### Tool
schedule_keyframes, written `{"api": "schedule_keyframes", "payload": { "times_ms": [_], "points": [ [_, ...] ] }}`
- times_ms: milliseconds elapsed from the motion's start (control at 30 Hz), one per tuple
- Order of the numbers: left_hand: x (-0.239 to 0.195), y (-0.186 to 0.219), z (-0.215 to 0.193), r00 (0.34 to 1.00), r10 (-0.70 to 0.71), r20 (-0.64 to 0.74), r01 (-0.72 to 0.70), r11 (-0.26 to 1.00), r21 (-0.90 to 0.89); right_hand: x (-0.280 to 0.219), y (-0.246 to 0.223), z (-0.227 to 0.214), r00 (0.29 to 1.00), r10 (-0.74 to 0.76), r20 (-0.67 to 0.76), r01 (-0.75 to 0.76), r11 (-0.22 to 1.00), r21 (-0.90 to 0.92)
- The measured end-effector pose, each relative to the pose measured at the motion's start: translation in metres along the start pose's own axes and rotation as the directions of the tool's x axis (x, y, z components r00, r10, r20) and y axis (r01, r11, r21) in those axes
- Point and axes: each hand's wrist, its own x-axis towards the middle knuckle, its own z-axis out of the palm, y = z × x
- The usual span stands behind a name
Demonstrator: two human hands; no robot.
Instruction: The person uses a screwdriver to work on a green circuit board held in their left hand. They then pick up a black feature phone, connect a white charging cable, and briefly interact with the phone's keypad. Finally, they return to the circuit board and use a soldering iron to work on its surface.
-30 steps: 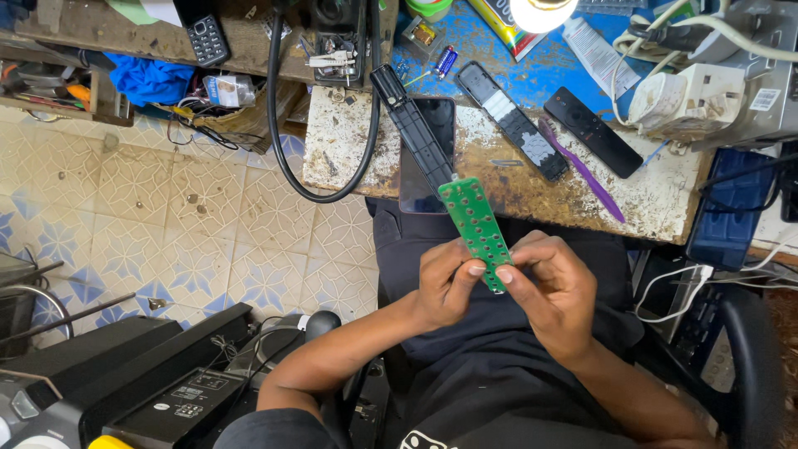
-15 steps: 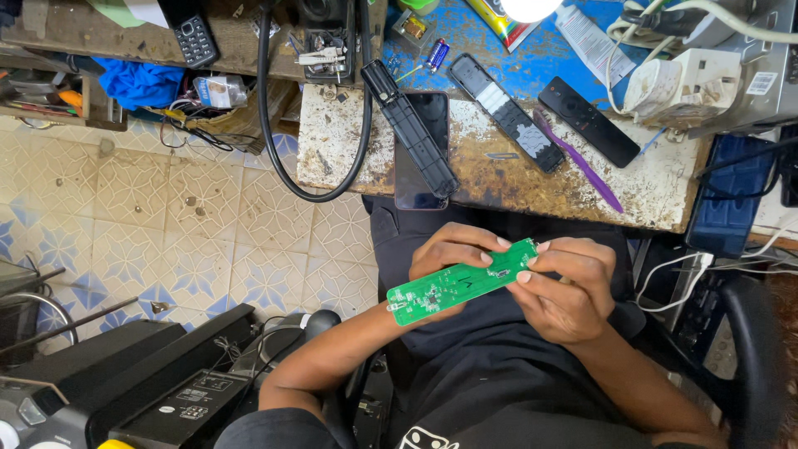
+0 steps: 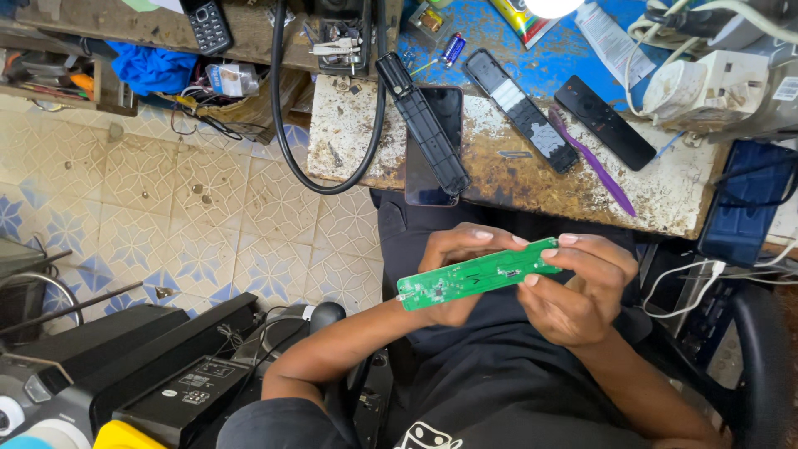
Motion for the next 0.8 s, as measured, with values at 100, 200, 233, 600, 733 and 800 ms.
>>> {"api": "schedule_keyframes", "payload": {
  "times_ms": [100, 200, 233, 600, 733, 800],
  "points": [
    [-0.003, 0.003, 0.0, 0.998, -0.055, 0.038, 0.058, 0.994, -0.094, 0.014, -0.006, 0.003, 1.0, -0.012, -0.006, 0.012, 1.0, -0.017],
    [-0.005, -0.002, 0.004, 0.998, -0.06, 0.001, 0.059, 0.986, -0.158, 0.012, -0.01, 0.007, 0.999, 0.01, -0.038, -0.008, 0.998, 0.064],
    [-0.003, -0.001, 0.006, 0.998, -0.055, -0.004, 0.054, 0.987, -0.151, 0.01, -0.01, 0.005, 0.999, 0.008, -0.037, -0.005, 0.997, 0.073],
    [-0.012, 0.009, -0.012, 0.949, -0.221, 0.225, 0.254, 0.958, -0.129, 0.012, -0.028, -0.013, 0.974, 0.111, 0.199, -0.098, 0.992, -0.074],
    [-0.013, 0.009, -0.011, 0.952, -0.212, 0.222, 0.247, 0.959, -0.14, 0.01, -0.027, -0.016, 0.965, 0.121, 0.231, -0.105, 0.991, -0.081],
    [-0.014, 0.008, -0.011, 0.952, -0.212, 0.22, 0.243, 0.962, -0.125, 0.008, -0.024, -0.015, 0.972, 0.096, 0.214, -0.085, 0.995, -0.06]
  ]
}}
